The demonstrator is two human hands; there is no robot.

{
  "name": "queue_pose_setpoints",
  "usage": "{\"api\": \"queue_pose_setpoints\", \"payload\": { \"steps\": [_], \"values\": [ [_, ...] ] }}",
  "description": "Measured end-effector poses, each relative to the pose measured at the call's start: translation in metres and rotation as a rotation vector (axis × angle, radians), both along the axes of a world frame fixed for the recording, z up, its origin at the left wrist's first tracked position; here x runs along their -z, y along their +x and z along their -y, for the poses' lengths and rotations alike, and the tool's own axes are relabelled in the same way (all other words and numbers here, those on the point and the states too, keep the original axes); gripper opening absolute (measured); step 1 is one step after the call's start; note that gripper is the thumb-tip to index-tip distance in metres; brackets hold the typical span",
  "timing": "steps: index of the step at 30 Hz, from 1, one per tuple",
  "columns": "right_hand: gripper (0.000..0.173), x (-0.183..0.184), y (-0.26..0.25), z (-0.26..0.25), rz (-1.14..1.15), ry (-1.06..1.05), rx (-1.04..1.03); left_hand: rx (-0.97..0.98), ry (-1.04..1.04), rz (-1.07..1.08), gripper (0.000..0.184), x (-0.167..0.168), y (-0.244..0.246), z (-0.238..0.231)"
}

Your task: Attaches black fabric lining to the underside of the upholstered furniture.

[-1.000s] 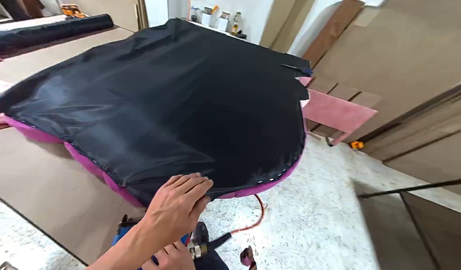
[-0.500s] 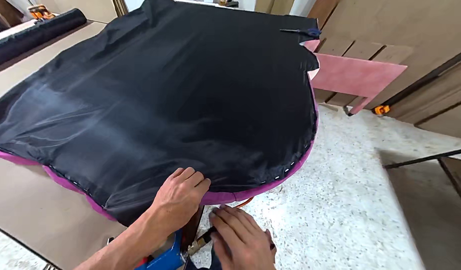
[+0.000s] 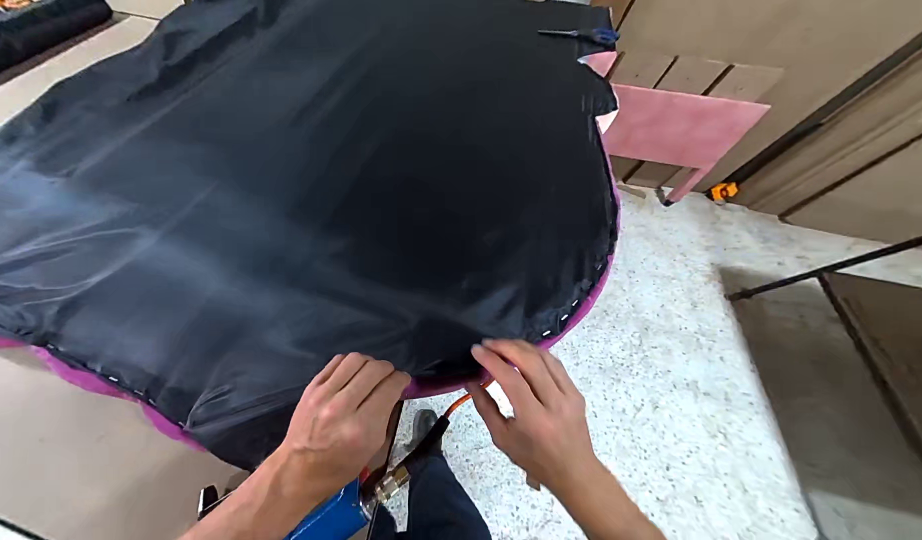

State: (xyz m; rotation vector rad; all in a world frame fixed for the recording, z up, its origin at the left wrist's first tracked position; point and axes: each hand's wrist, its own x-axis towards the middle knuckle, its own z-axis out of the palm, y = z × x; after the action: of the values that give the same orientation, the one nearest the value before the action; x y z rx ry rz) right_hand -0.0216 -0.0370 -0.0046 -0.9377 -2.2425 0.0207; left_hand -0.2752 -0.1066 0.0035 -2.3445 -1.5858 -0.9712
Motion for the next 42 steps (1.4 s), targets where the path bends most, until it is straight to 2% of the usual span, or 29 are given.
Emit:
{"api": "queue_pose_setpoints", "payload": {
  "steps": [1,3,5,7,10,12,16,21,24,27,30,36,42],
  "values": [
    [0.031,0.000,-0.003,-0.013,0.033,0.025,-0.025,-0.011,-0.009,0.019,0.016,-0.002,0.000,-0.001],
    [0.025,0.004,-0.012,-0.031,0.053,0.088,-0.080,-0.028,-0.023,0.027,0.015,-0.006,0.001,-0.001],
    [0.011,0.011,-0.017,-0.039,-0.003,0.166,-0.118,-0.025,-0.028,-0.001,0.014,-0.012,-0.003,-0.001],
    [0.008,0.021,-0.019,-0.041,-0.100,0.227,-0.122,0.012,-0.009,-0.062,0.011,-0.016,-0.009,-0.003],
    [0.012,0.035,-0.015,-0.030,-0.135,0.205,-0.113,0.084,-0.022,-0.187,0.012,-0.014,-0.017,-0.001],
    [0.013,0.038,-0.012,-0.022,-0.118,0.176,-0.089,0.059,-0.092,-0.227,0.017,-0.012,-0.014,-0.001],
    [0.010,0.038,-0.015,-0.008,-0.093,0.177,0.003,-0.008,-0.088,-0.145,0.029,-0.010,0.013,-0.008],
    [0.009,0.041,-0.025,-0.001,-0.122,0.217,0.077,0.102,-0.019,-0.216,0.022,0.001,0.030,-0.034],
    [0.011,0.035,-0.011,0.003,-0.180,0.117,0.079,0.210,0.017,-0.234,0.022,0.004,0.025,-0.044],
    [0.025,0.025,0.011,-0.005,-0.206,0.026,0.144,0.252,0.035,-0.234,0.022,0.001,0.018,-0.049],
    [0.031,0.022,0.013,-0.019,-0.117,-0.015,0.072,0.250,0.027,-0.198,0.020,0.000,0.016,-0.050],
    [0.014,0.031,0.001,-0.024,-0.126,0.057,-0.016,0.315,0.001,-0.173,0.023,0.008,0.015,-0.053],
    [0.015,0.040,0.001,-0.012,-0.163,0.085,0.019,0.345,0.008,-0.138,0.022,0.013,0.012,-0.054]
  ]
}}
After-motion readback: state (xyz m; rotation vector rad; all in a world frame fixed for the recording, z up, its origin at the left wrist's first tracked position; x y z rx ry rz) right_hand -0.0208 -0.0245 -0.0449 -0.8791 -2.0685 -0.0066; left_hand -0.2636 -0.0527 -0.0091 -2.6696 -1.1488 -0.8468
